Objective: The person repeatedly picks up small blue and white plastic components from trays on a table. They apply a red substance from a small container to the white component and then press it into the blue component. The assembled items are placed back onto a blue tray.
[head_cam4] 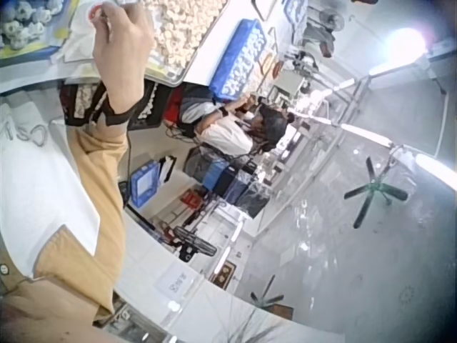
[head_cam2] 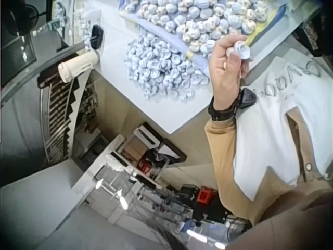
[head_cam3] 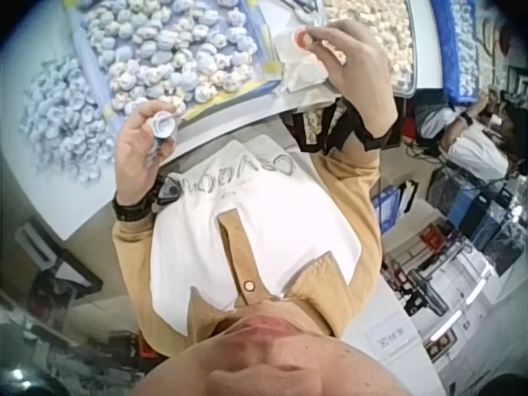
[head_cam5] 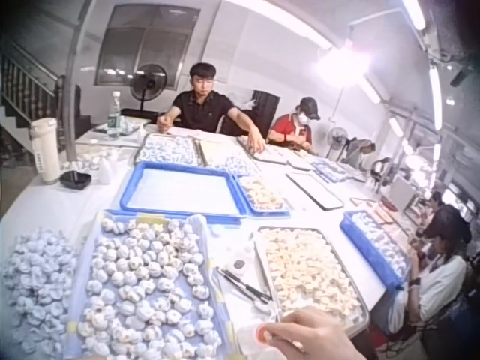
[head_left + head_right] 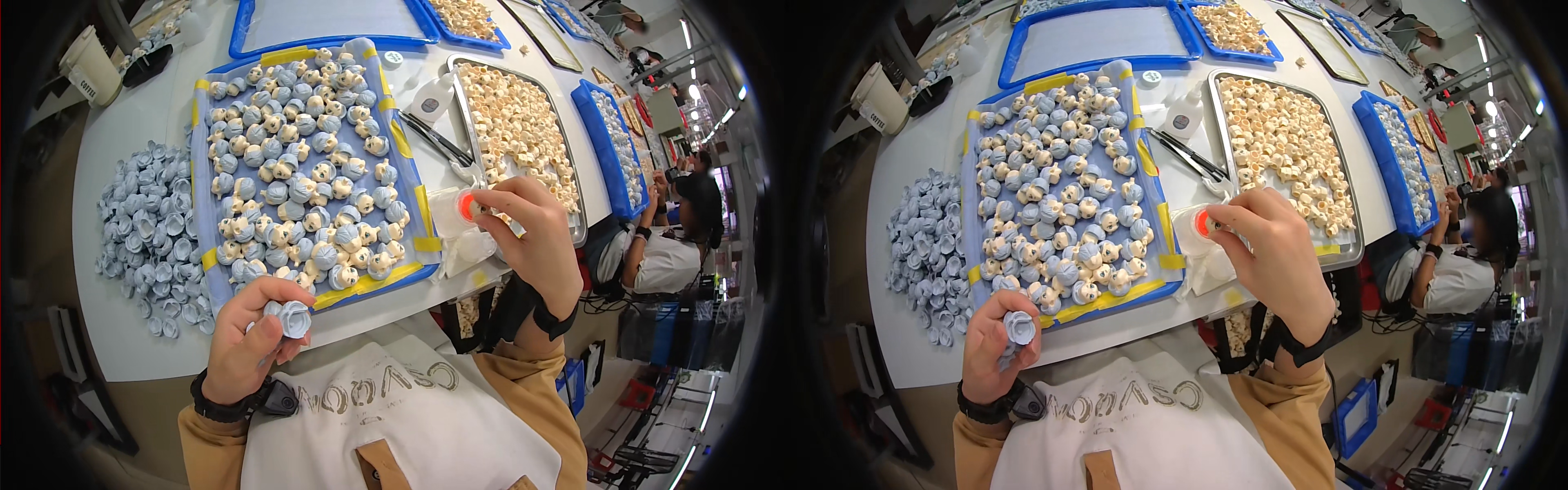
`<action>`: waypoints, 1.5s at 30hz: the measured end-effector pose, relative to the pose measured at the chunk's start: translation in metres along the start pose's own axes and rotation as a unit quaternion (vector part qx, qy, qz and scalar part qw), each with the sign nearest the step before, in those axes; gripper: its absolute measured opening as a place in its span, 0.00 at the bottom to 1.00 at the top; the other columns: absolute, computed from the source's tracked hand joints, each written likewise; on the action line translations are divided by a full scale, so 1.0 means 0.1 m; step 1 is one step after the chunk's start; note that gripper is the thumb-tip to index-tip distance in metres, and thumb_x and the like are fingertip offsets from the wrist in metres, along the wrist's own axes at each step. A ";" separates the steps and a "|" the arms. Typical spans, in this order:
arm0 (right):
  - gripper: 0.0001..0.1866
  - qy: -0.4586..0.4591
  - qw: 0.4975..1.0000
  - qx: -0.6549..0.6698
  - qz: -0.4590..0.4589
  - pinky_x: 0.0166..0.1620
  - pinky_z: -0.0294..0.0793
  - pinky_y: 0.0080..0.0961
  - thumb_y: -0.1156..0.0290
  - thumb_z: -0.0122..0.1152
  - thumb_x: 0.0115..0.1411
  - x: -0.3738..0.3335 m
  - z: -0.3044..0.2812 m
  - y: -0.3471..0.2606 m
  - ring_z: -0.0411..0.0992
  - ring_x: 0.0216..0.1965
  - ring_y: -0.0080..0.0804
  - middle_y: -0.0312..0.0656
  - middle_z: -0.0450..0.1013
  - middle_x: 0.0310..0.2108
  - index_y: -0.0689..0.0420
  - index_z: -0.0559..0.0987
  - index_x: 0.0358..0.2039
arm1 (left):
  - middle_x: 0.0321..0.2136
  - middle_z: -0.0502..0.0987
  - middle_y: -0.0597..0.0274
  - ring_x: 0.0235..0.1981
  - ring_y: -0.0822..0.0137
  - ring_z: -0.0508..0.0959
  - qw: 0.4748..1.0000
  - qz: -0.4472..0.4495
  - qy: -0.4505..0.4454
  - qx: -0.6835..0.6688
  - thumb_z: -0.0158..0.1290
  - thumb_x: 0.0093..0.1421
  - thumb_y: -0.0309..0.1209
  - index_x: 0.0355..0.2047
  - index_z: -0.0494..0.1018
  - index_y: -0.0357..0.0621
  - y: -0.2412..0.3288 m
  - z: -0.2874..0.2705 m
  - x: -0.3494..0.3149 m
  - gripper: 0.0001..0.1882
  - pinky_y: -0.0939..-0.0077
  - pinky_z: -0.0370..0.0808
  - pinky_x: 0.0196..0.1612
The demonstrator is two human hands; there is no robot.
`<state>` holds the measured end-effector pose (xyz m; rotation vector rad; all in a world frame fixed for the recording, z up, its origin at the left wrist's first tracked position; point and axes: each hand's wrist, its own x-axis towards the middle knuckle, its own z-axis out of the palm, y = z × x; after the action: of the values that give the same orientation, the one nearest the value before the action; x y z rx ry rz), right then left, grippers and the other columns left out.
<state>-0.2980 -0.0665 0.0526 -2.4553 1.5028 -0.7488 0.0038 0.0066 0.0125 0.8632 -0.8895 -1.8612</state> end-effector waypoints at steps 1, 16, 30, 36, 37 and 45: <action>0.09 -0.003 1.000 -0.005 -0.005 0.30 0.68 0.28 0.78 0.64 0.45 0.01 -0.01 0.00 0.69 0.28 0.39 0.42 0.71 0.25 0.59 0.78 0.31 | 0.24 0.72 0.61 0.20 0.80 0.66 1.000 0.001 0.002 0.002 0.51 0.57 0.47 0.42 0.66 0.35 0.00 0.00 0.00 0.25 0.89 0.60 0.20; 0.14 0.118 0.990 0.077 0.010 0.31 0.69 0.26 0.81 0.67 0.39 -0.20 0.11 -0.29 0.71 0.28 0.35 0.43 0.73 0.27 0.61 0.75 0.29 | 0.26 0.71 0.63 0.21 0.80 0.66 0.996 -0.019 -0.030 -0.085 0.51 0.58 0.47 0.43 0.66 0.34 0.09 0.03 0.04 0.26 0.89 0.61 0.22; 0.16 0.001 0.958 0.240 -0.157 0.25 0.66 0.26 0.76 0.68 0.40 -0.01 0.53 -0.97 0.69 0.24 0.36 0.43 0.72 0.28 0.62 0.75 0.31 | 0.29 0.70 0.67 0.25 0.82 0.68 0.987 0.056 0.005 0.150 0.54 0.56 0.47 0.40 0.68 0.38 0.03 0.13 0.13 0.24 0.89 0.64 0.26; 0.24 0.086 0.974 0.141 -0.154 0.30 0.68 0.26 0.71 0.69 0.40 -0.10 0.63 -1.10 0.69 0.27 0.36 0.42 0.72 0.30 0.63 0.77 0.40 | 0.27 0.69 0.69 0.24 0.82 0.66 0.998 0.048 -0.013 0.049 0.47 0.62 0.42 0.40 0.69 0.39 0.02 0.15 0.12 0.17 0.89 0.64 0.27; 0.24 0.088 0.976 0.123 -0.158 0.31 0.68 0.27 0.70 0.69 0.40 -0.08 0.66 -1.10 0.69 0.29 0.37 0.42 0.72 0.32 0.63 0.76 0.41 | 0.26 0.69 0.69 0.24 0.82 0.66 0.999 0.041 0.001 0.026 0.46 0.62 0.42 0.40 0.69 0.39 0.02 0.14 0.12 0.17 0.89 0.63 0.26; 0.29 0.070 0.984 0.070 -0.147 0.39 0.68 0.31 0.73 0.67 0.39 -0.07 0.81 -1.17 0.68 0.36 0.41 0.45 0.70 0.37 0.64 0.74 0.45 | 0.21 0.66 0.73 0.21 0.85 0.63 0.999 0.014 0.009 -0.052 0.44 0.64 0.41 0.30 0.68 0.41 -0.09 0.12 0.08 0.15 0.89 0.59 0.22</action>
<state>-0.1682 -0.0136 0.0266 -2.5919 1.0938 -1.0605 -0.0123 0.0054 0.0094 0.7988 -0.7834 -1.8553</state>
